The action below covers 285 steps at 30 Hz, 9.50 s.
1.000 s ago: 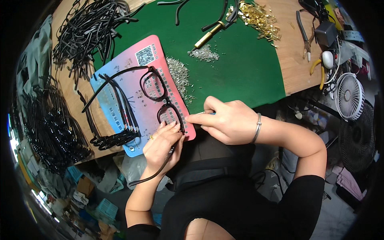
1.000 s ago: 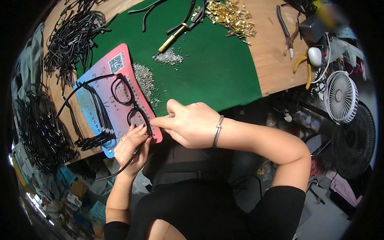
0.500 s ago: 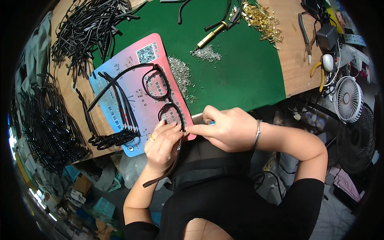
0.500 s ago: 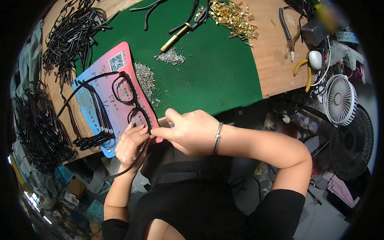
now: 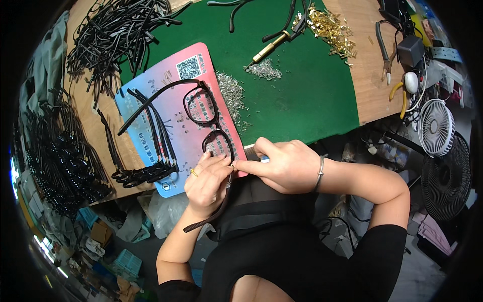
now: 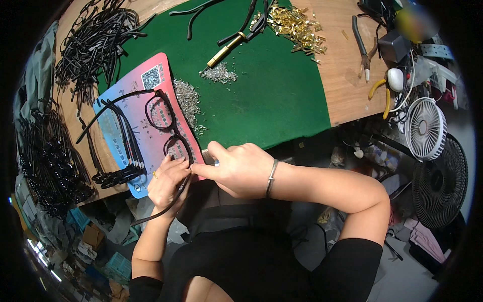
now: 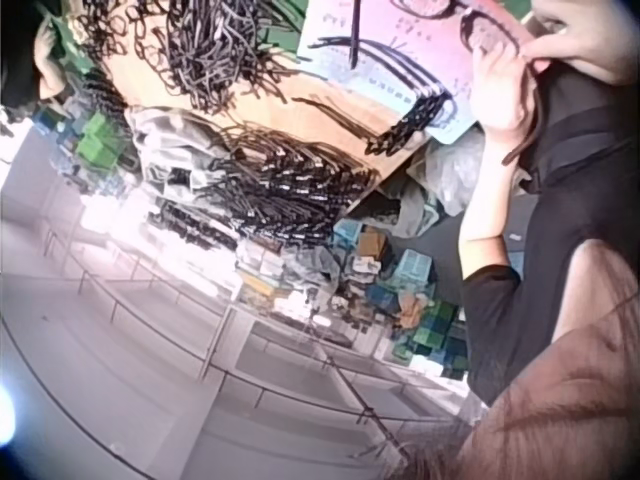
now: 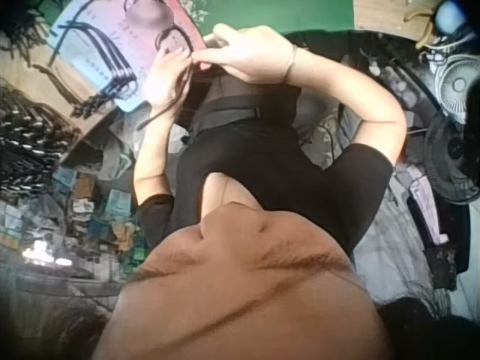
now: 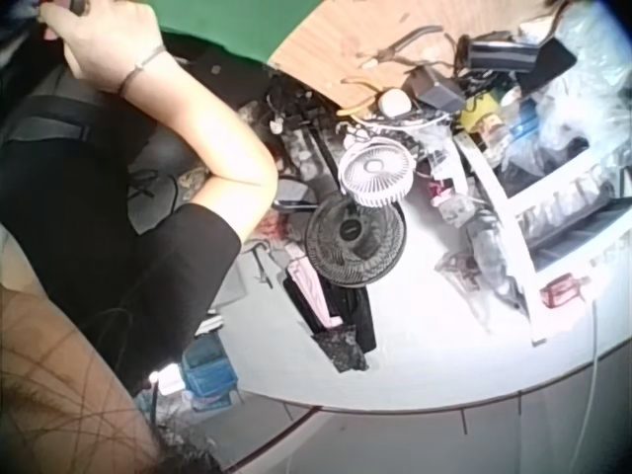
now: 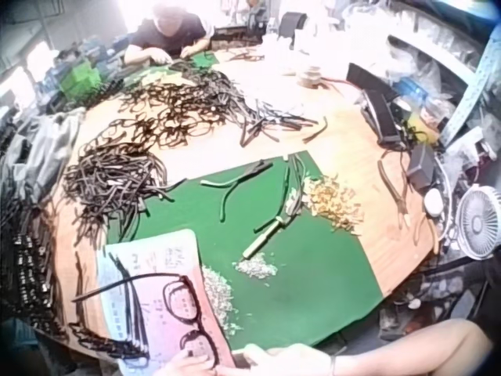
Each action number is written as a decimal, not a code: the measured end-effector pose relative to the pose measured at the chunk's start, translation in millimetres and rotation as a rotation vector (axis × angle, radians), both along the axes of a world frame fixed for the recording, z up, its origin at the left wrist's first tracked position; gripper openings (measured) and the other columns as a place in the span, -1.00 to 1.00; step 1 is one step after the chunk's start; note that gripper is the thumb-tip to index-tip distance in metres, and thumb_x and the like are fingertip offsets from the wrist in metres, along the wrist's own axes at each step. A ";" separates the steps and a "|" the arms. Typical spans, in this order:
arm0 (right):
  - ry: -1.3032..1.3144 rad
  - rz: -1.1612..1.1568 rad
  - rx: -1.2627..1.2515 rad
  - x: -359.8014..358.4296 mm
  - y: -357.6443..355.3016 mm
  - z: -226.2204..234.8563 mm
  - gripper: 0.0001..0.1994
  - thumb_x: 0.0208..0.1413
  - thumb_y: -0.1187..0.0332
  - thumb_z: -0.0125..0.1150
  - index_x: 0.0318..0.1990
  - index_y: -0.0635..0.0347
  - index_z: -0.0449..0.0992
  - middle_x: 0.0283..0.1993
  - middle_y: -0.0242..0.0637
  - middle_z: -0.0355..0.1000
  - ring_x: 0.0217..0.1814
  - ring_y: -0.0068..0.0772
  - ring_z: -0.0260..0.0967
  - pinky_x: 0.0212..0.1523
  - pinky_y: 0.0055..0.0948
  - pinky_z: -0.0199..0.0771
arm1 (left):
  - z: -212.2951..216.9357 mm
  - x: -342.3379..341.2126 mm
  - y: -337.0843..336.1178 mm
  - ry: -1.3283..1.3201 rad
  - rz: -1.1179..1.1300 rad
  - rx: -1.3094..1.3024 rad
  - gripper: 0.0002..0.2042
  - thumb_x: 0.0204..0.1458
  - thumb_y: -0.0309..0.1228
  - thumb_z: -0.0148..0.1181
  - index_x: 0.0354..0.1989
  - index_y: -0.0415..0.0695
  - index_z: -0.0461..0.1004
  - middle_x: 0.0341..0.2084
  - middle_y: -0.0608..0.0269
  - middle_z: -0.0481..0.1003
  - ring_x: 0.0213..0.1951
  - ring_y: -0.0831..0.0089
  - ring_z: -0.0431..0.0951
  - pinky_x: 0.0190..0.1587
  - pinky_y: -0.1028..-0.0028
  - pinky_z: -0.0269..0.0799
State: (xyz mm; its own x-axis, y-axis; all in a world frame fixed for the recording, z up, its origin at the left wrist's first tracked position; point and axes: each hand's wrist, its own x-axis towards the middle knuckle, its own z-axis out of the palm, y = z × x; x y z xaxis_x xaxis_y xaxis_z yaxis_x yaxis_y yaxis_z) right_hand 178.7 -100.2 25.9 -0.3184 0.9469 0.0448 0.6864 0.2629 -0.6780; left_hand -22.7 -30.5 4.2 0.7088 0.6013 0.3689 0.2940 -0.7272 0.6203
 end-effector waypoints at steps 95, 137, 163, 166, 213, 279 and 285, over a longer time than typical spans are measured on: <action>-0.164 -0.750 -0.068 152.9 54.9 4.8 -0.82 -0.04 0.35 0.06 -0.32 0.26 0.43 -0.35 -0.07 0.39 -0.26 -0.04 0.39 -0.22 -0.21 0.39 | 71.5 19.8 26.0 -0.327 0.045 -1.315 -0.82 0.12 -0.64 -0.05 -0.10 -0.34 0.31 -0.39 0.14 0.51 -0.41 0.51 0.52 -0.29 0.53 0.50; 0.717 -0.627 -0.082 -7.0 17.5 39.6 -0.90 0.01 0.49 0.23 -0.38 0.30 0.43 -0.42 -0.33 0.39 -0.47 -0.67 0.33 -0.47 -0.64 0.35 | 62.4 45.6 -24.2 -0.430 0.029 -1.489 -0.70 0.19 -0.49 -0.08 0.08 -0.28 0.22 -0.31 0.19 0.48 -0.57 0.69 0.38 -0.53 0.69 0.36; 0.077 -0.416 -0.341 56.0 6.1 21.0 -0.64 0.13 0.32 -0.02 0.04 0.24 0.14 -0.15 0.06 0.23 -0.25 0.07 0.38 -0.18 -0.19 0.43 | 31.5 28.4 -3.6 -0.100 0.120 -1.193 -0.72 0.15 -0.60 -0.15 0.04 -0.26 0.26 -0.37 0.23 0.48 -0.60 0.68 0.39 -0.57 0.68 0.36; -0.171 -0.411 -0.225 59.6 13.3 28.1 -0.66 0.08 0.36 0.07 0.03 0.11 0.25 -0.24 -0.08 0.22 -0.41 -0.06 0.40 -0.38 -0.21 0.48 | 22.1 32.4 -0.3 -0.099 0.141 -1.074 -0.73 0.14 -0.63 -0.14 0.02 -0.28 0.27 -0.37 0.20 0.48 -0.60 0.66 0.41 -0.58 0.66 0.37; 0.085 -0.177 -0.442 4.4 28.2 32.0 -0.79 0.12 0.31 -0.06 -0.09 0.09 0.34 -0.33 0.02 0.27 -0.50 0.06 0.37 -0.43 -0.14 0.48 | 6.1 45.1 -7.7 -0.005 0.363 -0.739 -0.78 0.05 -0.63 -0.02 -0.11 -0.29 0.37 -0.45 0.09 0.51 -0.54 0.46 0.52 -0.46 0.49 0.44; 0.249 -0.310 -0.353 61.7 7.8 5.3 -0.70 0.01 0.14 0.19 -0.26 0.19 0.41 -0.34 -0.18 0.41 -0.32 -0.19 0.43 -0.30 -0.32 0.44 | 40.7 205.5 159.3 0.124 0.058 0.084 -0.80 -0.02 -0.34 0.17 -0.30 -0.19 0.39 -0.40 -0.02 0.42 -0.33 0.00 0.44 -0.29 0.22 0.37; 0.382 -0.364 -0.273 66.4 -1.4 -5.4 -0.72 0.00 0.21 0.20 -0.30 0.26 0.42 -0.37 -0.14 0.42 -0.38 -0.21 0.43 -0.35 -0.36 0.44 | -7.8 228.5 181.4 0.299 0.102 0.025 -0.78 -0.05 -0.34 0.20 -0.27 -0.16 0.39 -0.36 -0.02 0.43 -0.32 -0.02 0.46 -0.30 0.19 0.39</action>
State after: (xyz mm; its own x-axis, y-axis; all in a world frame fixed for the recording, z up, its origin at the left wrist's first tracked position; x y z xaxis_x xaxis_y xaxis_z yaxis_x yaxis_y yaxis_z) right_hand 245.1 -101.6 20.4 0.0200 0.9855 -0.1682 0.3937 -0.1624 -0.9048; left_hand 205.8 150.9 -3.6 0.7248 0.6680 0.1689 0.5326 -0.6987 0.4777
